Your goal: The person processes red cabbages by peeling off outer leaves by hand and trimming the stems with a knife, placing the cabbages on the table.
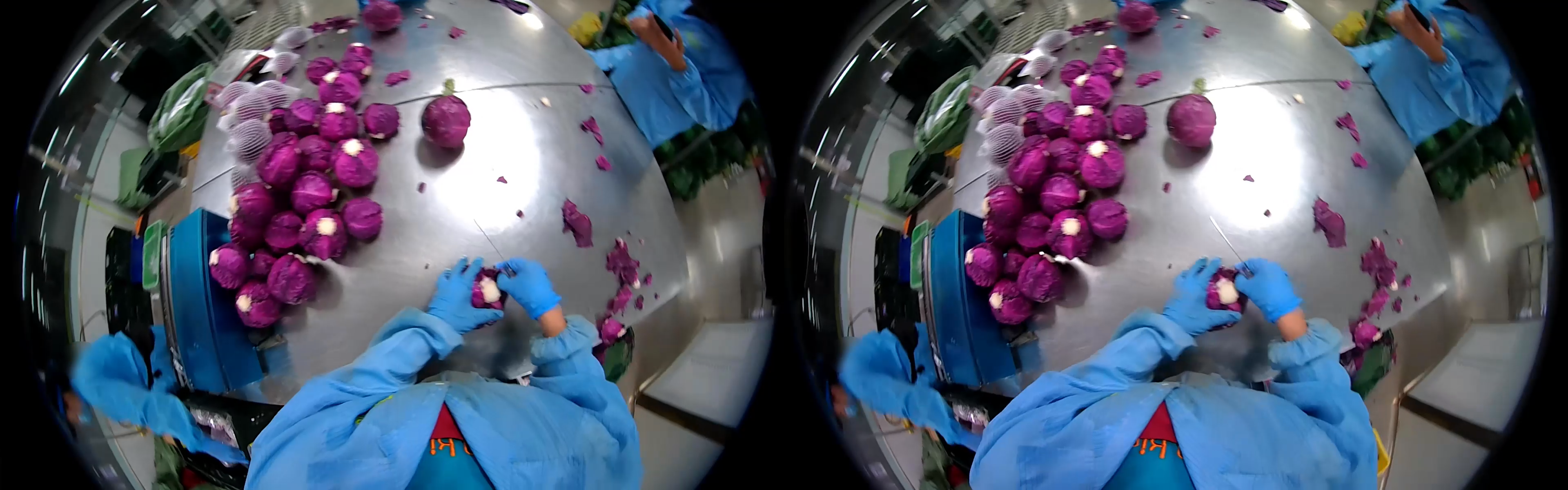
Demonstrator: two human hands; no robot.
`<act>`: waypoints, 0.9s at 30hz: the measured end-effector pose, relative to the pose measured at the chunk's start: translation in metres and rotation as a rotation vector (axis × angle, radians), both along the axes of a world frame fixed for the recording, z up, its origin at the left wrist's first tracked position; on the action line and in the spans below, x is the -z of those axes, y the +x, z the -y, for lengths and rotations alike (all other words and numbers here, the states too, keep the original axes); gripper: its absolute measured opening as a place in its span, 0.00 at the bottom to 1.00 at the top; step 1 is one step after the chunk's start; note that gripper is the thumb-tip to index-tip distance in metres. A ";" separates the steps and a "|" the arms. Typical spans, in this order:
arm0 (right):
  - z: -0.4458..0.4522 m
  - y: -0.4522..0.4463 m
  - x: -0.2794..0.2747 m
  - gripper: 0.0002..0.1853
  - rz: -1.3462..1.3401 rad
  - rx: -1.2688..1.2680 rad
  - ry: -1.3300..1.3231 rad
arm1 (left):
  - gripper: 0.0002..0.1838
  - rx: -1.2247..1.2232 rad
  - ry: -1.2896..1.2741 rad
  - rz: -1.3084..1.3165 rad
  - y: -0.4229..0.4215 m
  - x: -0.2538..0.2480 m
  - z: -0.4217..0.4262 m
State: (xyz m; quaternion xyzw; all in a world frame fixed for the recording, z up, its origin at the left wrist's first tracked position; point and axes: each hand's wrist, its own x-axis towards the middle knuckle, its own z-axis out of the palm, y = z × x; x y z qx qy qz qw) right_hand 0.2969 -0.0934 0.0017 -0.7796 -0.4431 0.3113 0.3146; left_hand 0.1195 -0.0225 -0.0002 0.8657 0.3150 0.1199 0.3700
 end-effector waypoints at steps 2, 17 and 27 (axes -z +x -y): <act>0.005 0.011 0.004 0.13 0.075 0.192 0.006 | 0.58 0.025 0.002 0.084 -0.016 0.002 0.001; 0.039 0.010 0.002 0.20 -0.270 0.002 0.209 | 0.61 -0.123 -0.600 0.418 -0.067 0.040 -0.011; -0.016 0.006 -0.016 0.19 -0.254 -0.682 0.088 | 0.61 -0.006 -0.690 0.403 -0.059 0.027 -0.021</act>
